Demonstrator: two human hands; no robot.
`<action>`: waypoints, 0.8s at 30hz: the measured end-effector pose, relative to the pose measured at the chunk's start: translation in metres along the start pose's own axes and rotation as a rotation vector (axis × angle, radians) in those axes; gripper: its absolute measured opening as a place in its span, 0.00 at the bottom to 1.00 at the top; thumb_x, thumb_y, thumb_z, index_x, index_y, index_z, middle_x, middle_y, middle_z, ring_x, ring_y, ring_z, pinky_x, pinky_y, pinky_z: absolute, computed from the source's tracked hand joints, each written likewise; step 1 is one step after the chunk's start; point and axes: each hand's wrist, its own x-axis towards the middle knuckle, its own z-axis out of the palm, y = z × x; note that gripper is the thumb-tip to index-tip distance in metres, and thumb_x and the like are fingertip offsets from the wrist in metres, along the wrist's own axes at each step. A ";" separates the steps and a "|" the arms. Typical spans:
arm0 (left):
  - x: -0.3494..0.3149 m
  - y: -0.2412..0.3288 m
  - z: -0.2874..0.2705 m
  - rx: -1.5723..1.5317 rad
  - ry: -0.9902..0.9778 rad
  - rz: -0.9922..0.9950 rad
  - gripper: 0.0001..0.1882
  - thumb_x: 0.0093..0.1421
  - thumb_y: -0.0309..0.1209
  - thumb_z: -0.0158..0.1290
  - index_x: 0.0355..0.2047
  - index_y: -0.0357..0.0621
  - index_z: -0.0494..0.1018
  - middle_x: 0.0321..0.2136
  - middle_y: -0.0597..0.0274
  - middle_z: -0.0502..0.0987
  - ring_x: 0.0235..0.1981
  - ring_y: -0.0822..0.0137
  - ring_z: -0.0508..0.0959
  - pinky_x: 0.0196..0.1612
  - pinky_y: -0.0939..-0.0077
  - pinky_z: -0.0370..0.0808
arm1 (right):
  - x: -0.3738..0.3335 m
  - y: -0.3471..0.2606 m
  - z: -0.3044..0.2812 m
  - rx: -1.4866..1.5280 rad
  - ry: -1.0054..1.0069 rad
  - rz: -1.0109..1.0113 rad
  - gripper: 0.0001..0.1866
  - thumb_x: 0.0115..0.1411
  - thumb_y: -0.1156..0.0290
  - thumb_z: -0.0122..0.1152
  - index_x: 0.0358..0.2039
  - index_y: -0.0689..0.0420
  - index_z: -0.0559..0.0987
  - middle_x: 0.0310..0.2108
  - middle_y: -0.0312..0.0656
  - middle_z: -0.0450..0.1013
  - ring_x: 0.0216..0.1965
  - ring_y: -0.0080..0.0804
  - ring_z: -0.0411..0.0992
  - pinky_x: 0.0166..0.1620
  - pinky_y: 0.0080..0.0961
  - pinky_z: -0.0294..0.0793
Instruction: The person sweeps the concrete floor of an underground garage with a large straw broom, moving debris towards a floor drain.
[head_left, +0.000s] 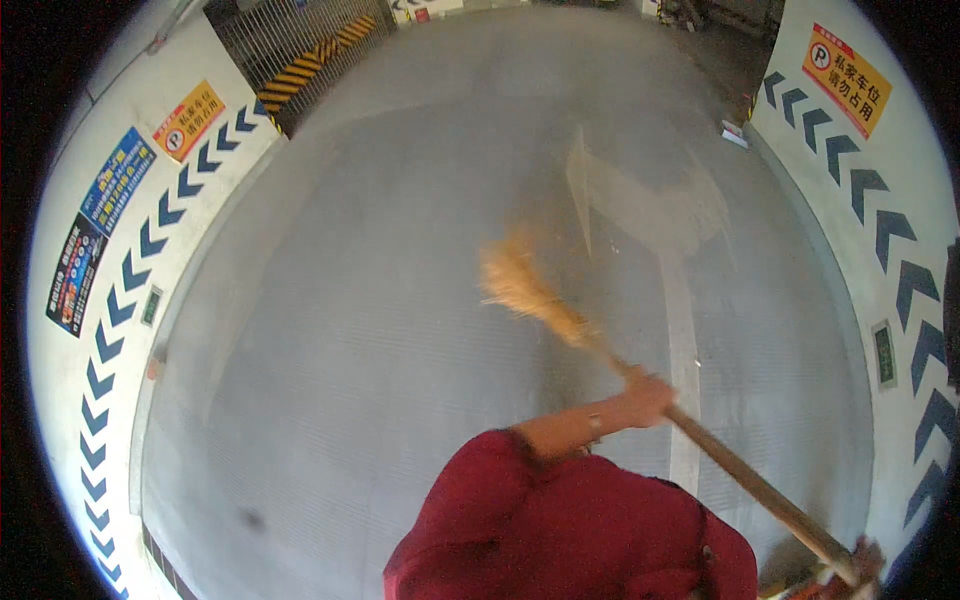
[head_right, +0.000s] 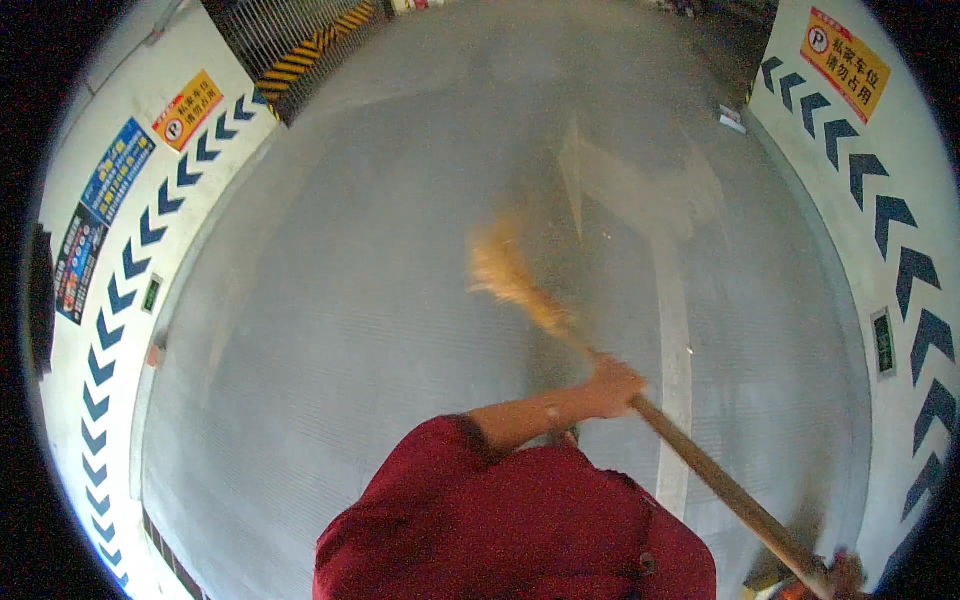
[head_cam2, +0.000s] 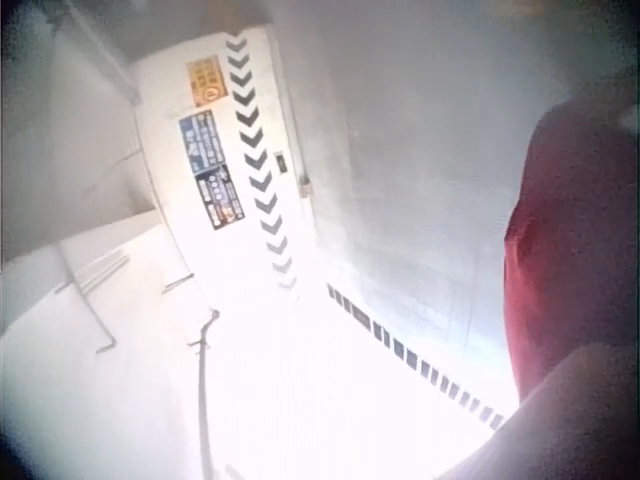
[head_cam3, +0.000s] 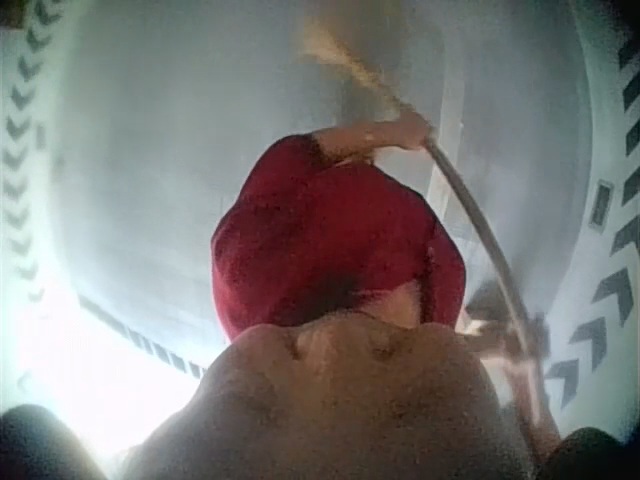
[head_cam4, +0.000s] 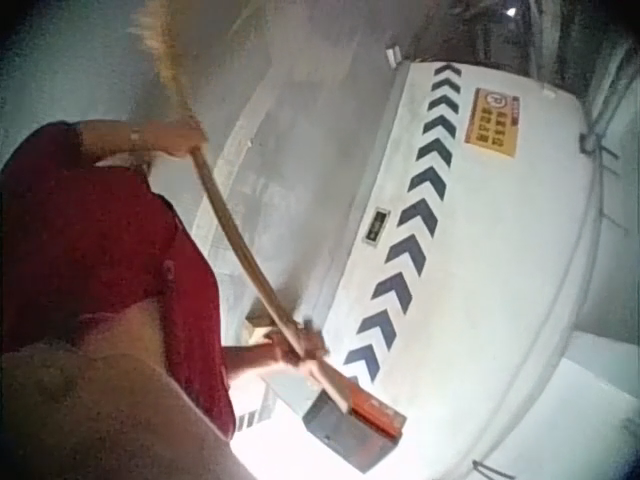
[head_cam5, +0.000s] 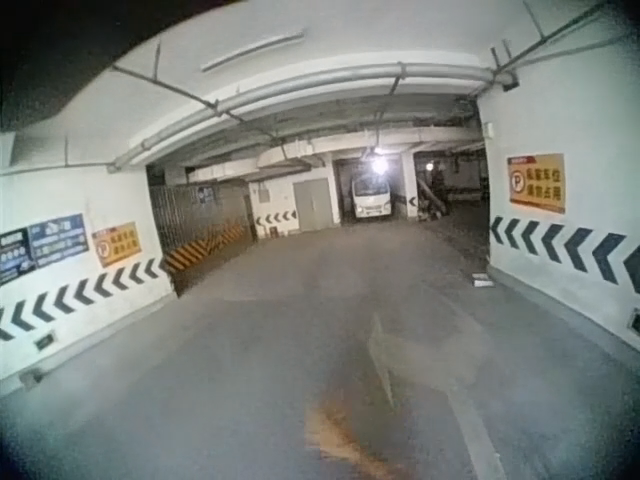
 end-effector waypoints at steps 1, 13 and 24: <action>-0.004 -0.056 0.041 0.039 0.104 -0.058 0.10 0.38 0.30 0.54 0.24 0.48 0.69 0.25 0.59 0.72 0.34 0.55 0.70 0.37 0.50 0.57 | -0.009 0.029 0.023 0.227 -0.016 0.328 0.15 0.51 0.58 0.53 0.30 0.57 0.69 0.26 0.39 0.65 0.32 0.33 0.63 0.40 0.36 0.60; -0.227 -0.353 -0.047 0.292 -0.166 -1.054 0.10 0.48 0.33 0.49 0.32 0.56 0.73 0.36 0.64 0.73 0.43 0.61 0.70 0.45 0.48 0.61 | -0.081 0.158 0.433 0.935 -0.636 1.130 0.12 0.47 0.69 0.61 0.28 0.61 0.70 0.33 0.52 0.70 0.41 0.45 0.68 0.48 0.45 0.64; -0.039 -0.479 0.035 0.174 -0.074 -0.244 0.09 0.47 0.38 0.49 0.25 0.50 0.75 0.24 0.57 0.74 0.29 0.54 0.74 0.28 0.58 0.66 | -0.046 0.153 0.432 0.350 -0.039 1.309 0.13 0.44 0.68 0.60 0.29 0.55 0.67 0.26 0.40 0.68 0.33 0.35 0.68 0.41 0.38 0.67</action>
